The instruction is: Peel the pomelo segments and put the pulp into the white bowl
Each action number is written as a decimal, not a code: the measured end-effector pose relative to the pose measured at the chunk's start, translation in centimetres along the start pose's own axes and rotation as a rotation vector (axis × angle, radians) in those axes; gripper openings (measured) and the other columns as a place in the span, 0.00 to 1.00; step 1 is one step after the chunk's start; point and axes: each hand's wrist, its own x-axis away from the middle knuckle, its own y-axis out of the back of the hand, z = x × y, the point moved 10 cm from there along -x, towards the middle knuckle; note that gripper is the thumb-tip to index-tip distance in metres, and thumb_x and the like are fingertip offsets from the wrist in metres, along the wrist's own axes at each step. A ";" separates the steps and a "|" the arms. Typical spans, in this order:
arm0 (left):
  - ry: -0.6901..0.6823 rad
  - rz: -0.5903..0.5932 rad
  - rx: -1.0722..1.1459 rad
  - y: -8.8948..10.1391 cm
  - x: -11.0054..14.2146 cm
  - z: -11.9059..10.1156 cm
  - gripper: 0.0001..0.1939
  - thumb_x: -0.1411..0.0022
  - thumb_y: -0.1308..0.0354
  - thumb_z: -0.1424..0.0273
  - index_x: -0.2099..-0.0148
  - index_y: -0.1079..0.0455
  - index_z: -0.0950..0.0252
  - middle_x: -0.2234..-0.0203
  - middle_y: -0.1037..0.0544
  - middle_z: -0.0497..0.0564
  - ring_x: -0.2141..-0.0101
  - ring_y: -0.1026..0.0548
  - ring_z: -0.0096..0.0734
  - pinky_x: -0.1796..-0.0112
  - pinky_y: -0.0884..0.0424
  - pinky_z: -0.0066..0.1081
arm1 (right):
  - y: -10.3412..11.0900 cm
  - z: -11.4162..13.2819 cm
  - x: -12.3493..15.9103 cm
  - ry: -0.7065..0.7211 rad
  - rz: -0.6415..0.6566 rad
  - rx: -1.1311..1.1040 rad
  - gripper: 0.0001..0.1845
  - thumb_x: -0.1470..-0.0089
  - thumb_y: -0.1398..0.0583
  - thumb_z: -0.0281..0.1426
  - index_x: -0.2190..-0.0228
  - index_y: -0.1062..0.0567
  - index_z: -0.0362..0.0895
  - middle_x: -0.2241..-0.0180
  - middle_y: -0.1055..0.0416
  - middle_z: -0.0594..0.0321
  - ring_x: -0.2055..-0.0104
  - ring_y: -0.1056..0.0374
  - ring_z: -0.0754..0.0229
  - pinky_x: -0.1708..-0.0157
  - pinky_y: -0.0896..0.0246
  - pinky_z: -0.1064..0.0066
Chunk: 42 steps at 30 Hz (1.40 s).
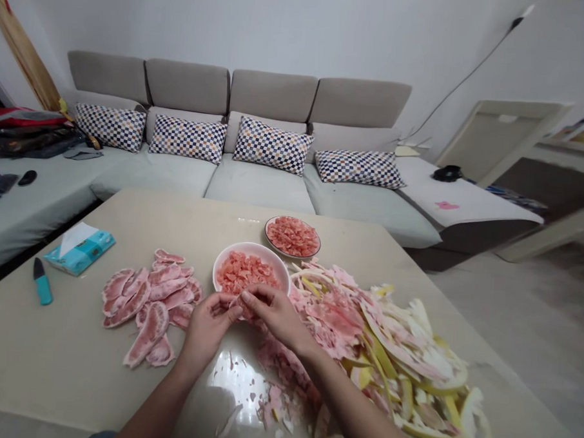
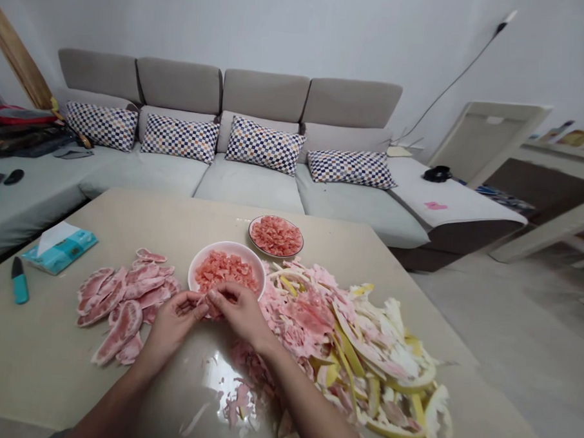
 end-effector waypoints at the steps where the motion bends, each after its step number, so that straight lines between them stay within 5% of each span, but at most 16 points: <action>1: -0.001 0.001 0.002 0.0 0.0 0.0 0.10 0.49 0.34 0.68 0.65 0.27 0.66 0.70 0.21 0.52 0.67 0.24 0.34 0.64 0.30 0.30 | 0.0 -0.3 0.0 -0.025 0.004 -0.036 0.20 0.47 0.40 0.46 0.75 0.26 0.41 0.78 0.32 0.66 0.76 0.37 0.65 0.74 0.42 0.74; 14: 0.052 -0.055 0.073 0.5 0.1 0.6 0.14 0.52 0.32 0.65 0.64 0.27 0.66 0.70 0.22 0.49 0.67 0.25 0.30 0.64 0.30 0.27 | 1.3 -3.9 -0.4 -0.192 -0.114 -0.397 0.26 0.56 0.37 0.53 0.80 0.33 0.42 0.81 0.35 0.69 0.78 0.38 0.66 0.76 0.39 0.74; 21: 0.087 -0.052 0.139 0.4 0.4 0.8 0.16 0.50 0.34 0.63 0.62 0.30 0.65 0.68 0.24 0.48 0.68 0.24 0.31 0.67 0.26 0.30 | 3.0 -4.6 -0.2 -0.202 -0.250 -0.363 0.22 0.53 0.37 0.50 0.72 0.26 0.42 0.76 0.29 0.64 0.76 0.34 0.64 0.73 0.36 0.72; 24: 0.087 -0.060 0.162 0.4 0.3 0.8 0.16 0.50 0.33 0.63 0.62 0.30 0.65 0.68 0.24 0.48 0.67 0.24 0.31 0.66 0.26 0.30 | 3.8 -3.4 -0.3 -0.122 -0.244 -0.203 0.19 0.48 0.40 0.47 0.65 0.24 0.44 0.65 0.24 0.58 0.65 0.29 0.59 0.62 0.32 0.66; 28: 0.091 -0.088 0.182 0.7 0.3 0.9 0.16 0.50 0.33 0.64 0.61 0.30 0.65 0.66 0.24 0.50 0.63 0.24 0.32 0.62 0.26 0.31 | 5.0 -0.7 0.2 0.051 -0.319 0.124 0.18 0.46 0.40 0.42 0.56 0.24 0.47 0.49 0.29 0.57 0.47 0.34 0.53 0.45 0.41 0.59; 36: 0.068 -0.060 0.156 0.3 0.3 0.2 0.14 0.51 0.33 0.65 0.63 0.30 0.64 0.67 0.21 0.49 0.64 0.23 0.31 0.60 0.29 0.28 | 1.9 0.7 0.5 0.100 -0.158 0.269 0.13 0.47 0.39 0.40 0.62 0.23 0.46 0.63 0.24 0.60 0.65 0.29 0.59 0.63 0.33 0.67; 42: 0.076 -0.105 0.211 0.8 0.5 0.3 0.15 0.52 0.32 0.65 0.64 0.30 0.65 0.69 0.22 0.49 0.66 0.24 0.31 0.60 0.29 0.31 | 3.0 -0.2 0.3 0.059 -0.241 0.150 0.14 0.46 0.41 0.41 0.66 0.22 0.44 0.68 0.24 0.60 0.69 0.28 0.58 0.68 0.31 0.67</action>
